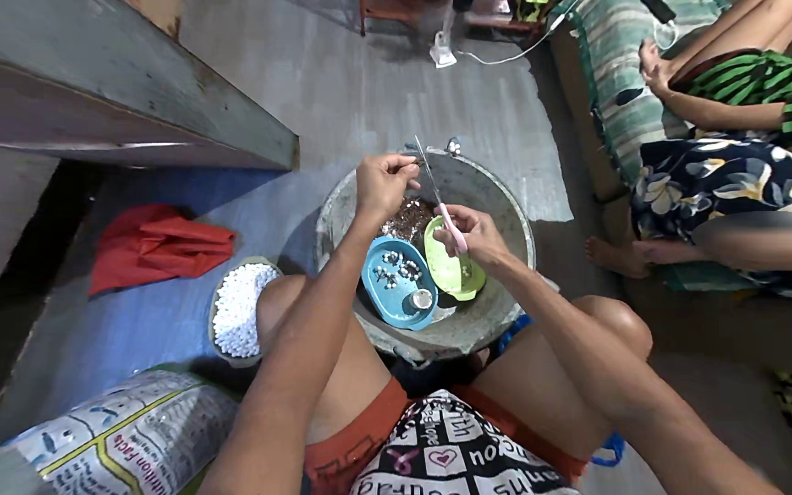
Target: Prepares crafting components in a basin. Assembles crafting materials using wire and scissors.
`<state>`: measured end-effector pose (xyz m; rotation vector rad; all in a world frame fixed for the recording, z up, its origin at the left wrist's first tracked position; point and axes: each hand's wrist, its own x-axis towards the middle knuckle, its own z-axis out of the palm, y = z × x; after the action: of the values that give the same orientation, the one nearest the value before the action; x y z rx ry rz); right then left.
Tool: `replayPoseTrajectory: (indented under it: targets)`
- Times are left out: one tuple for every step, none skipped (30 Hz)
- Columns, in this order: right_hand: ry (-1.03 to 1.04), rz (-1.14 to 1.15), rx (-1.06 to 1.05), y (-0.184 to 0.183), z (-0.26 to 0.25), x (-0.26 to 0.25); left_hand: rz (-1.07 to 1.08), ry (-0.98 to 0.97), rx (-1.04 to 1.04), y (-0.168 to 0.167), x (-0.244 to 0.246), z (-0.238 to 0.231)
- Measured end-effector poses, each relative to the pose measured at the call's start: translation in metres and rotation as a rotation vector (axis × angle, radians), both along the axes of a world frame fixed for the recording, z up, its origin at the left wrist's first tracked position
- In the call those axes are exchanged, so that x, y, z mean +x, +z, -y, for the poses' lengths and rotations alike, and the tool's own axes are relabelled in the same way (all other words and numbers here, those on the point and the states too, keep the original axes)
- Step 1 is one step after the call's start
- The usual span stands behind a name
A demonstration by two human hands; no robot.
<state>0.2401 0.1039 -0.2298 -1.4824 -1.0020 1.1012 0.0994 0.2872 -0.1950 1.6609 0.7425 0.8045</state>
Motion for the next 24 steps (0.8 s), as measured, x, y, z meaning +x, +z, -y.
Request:
replayPoseTrajectory:
  targets:
    - [0.001,-0.003,-0.016,-0.008,0.0,-0.001,-0.039,0.008,-0.046,-0.009,0.003,-0.001]
    - [-0.001,-0.009,-0.028,-0.014,-0.002,-0.001,-0.073,0.012,-0.084,-0.016,0.005,-0.003]
    - [-0.008,-0.023,-0.042,-0.018,-0.003,-0.001,-0.1,0.01,-0.115,-0.022,0.006,-0.004]
    - [-0.011,-0.028,-0.064,-0.023,-0.004,-0.001,-0.127,0.005,-0.142,-0.029,0.006,-0.006]
    - [-0.013,-0.036,-0.09,-0.028,-0.004,0.0,-0.147,0.001,-0.175,-0.036,0.006,-0.008]
    - [-0.012,-0.042,-0.118,-0.035,-0.004,0.0,-0.162,-0.004,-0.223,-0.044,0.006,-0.009]
    - [-0.008,-0.044,-0.148,-0.042,-0.003,-0.002,-0.181,-0.001,-0.28,-0.054,0.006,-0.009]
    - [-0.006,-0.051,-0.182,-0.049,-0.002,-0.004,-0.202,0.003,-0.337,-0.064,0.005,-0.008]
    - [-0.007,-0.068,-0.212,-0.058,-0.004,-0.005,-0.227,0.008,-0.382,-0.075,0.005,-0.009]
    - [-0.01,-0.089,-0.241,-0.068,-0.006,-0.005,-0.261,0.015,-0.41,-0.086,0.005,-0.01]
    - [-0.005,-0.11,-0.264,-0.076,-0.008,-0.005,-0.29,0.022,-0.431,-0.096,0.005,-0.011]
    - [0.006,-0.124,-0.275,-0.083,-0.009,-0.005,-0.311,0.028,-0.455,-0.103,0.004,-0.013]
    - [0.015,-0.136,-0.278,-0.088,-0.011,-0.005,-0.326,0.032,-0.482,-0.108,0.003,-0.014]
    - [0.027,-0.143,-0.28,-0.091,-0.012,-0.007,-0.336,0.036,-0.509,-0.111,0.002,-0.015]
    - [0.035,-0.149,-0.285,-0.093,-0.014,-0.008,-0.34,0.037,-0.531,-0.113,0.001,-0.017]
    - [0.035,-0.151,-0.29,-0.094,-0.015,-0.009,-0.337,0.04,-0.543,-0.115,0.001,-0.017]
    - [0.028,-0.149,-0.293,-0.095,-0.017,-0.01,-0.333,0.045,-0.551,-0.117,0.001,-0.018]
    - [0.021,-0.148,-0.298,-0.096,-0.018,-0.01,-0.335,0.05,-0.559,-0.118,0.002,-0.019]
    - [0.017,-0.147,-0.304,-0.097,-0.019,-0.009,-0.34,0.056,-0.569,-0.119,0.002,-0.019]
    - [0.014,-0.143,-0.31,-0.098,-0.021,-0.009,-0.345,0.061,-0.579,-0.119,0.003,-0.02]
    - [0.008,-0.137,-0.317,-0.099,-0.022,-0.008,-0.349,0.065,-0.586,-0.121,0.004,-0.022]
    - [0.004,-0.132,-0.321,-0.099,-0.023,-0.007,-0.352,0.07,-0.586,-0.122,0.005,-0.023]
    - [0.001,-0.129,-0.323,-0.1,-0.024,-0.007,-0.355,0.072,-0.584,-0.124,0.006,-0.024]
    - [0.002,-0.13,-0.323,-0.101,-0.024,-0.006,-0.354,0.074,-0.584,-0.126,0.007,-0.025]
